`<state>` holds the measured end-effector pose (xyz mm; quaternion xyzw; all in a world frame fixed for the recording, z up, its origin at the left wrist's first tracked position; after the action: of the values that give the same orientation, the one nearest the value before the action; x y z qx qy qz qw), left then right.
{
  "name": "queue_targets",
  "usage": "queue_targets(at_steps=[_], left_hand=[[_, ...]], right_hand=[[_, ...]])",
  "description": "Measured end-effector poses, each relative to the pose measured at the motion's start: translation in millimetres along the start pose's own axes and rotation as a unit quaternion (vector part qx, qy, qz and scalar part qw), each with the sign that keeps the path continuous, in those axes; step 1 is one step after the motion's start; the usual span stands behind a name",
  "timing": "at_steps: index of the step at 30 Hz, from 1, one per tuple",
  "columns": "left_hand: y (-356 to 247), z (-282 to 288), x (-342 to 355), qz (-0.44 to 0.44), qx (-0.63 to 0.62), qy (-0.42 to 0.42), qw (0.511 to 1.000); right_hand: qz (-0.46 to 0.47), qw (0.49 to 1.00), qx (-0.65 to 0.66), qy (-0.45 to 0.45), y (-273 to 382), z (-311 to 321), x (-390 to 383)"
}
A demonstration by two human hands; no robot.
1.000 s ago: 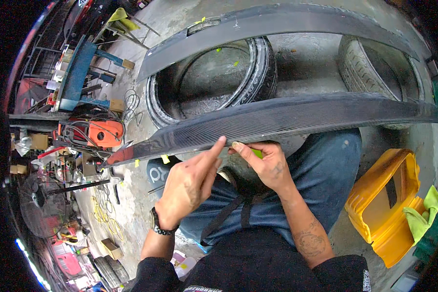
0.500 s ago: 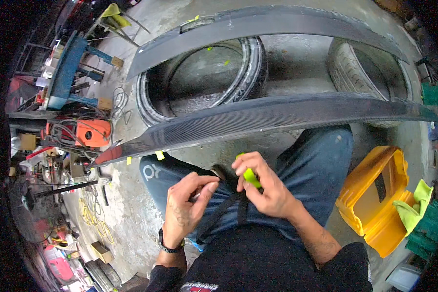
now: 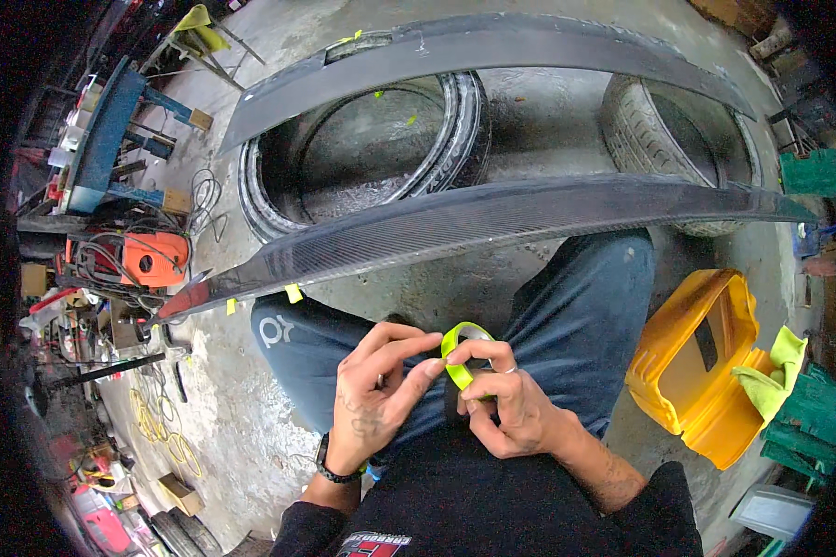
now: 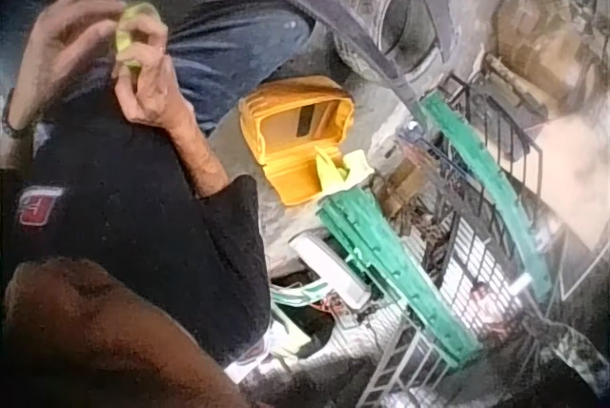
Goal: The person prepares a carbon fiber automotive part by applying yellow tape to its edges and using a thin tool to press the tape into the contours.
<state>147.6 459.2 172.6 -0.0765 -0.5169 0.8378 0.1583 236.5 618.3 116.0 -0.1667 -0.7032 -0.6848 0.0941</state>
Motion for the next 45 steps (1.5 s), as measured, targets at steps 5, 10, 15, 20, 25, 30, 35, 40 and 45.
queue_targets(at_steps=[5, 10, 15, 20, 25, 30, 35, 40, 45], left_hand=[[11, -12, -6, -0.010, -0.036, -0.030, 0.999], [19, -15, -9, -0.004, -0.046, -0.007, 0.999], [17, -11, -10, 0.000, -0.053, -0.010, 0.999], [12, -17, -16, -0.024, -0.043, -0.030, 0.998], [15, -20, -19, -0.032, -0.018, -0.038, 0.999], [15, -19, -21, 0.013, -0.037, -0.015, 0.999], [11, -10, -23, 0.021, -0.037, 0.034, 0.999], [8, -10, -25, -0.023, -0.016, 0.050, 0.998], [1, -3, -25, -0.040, 0.069, -0.036, 0.996]], right_hand=[[0.034, 0.999, -0.042, 0.001, 1, 0, 4], [0.060, 0.993, -0.100, -0.001, 3, 3, 3], [0.032, 0.988, -0.146, -0.029, -8, 12, -9], [0.082, 0.973, -0.214, -0.018, -3, 12, -8], [0.067, 0.981, -0.184, -0.011, -2, 8, -7], [0.040, 0.984, -0.174, -0.007, -6, 7, -8], [-0.176, 0.979, -0.091, 0.037, 1, 6, 2], [-0.096, 0.983, -0.138, 0.071, -8, 7, -7], [-0.050, 0.980, -0.191, 0.035, -10, 8, -10]])
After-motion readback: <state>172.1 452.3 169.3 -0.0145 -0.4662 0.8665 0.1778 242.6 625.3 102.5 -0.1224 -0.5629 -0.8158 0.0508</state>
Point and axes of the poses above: each hand's wrist, its own x-axis towards the middle knuckle, its own z-axis out of the back of the hand, y = z × x, the point moved 3 cm from there along x, towards the middle knuckle, and after that the axes turned 13 degrees about -y, right-handed, at the moved point
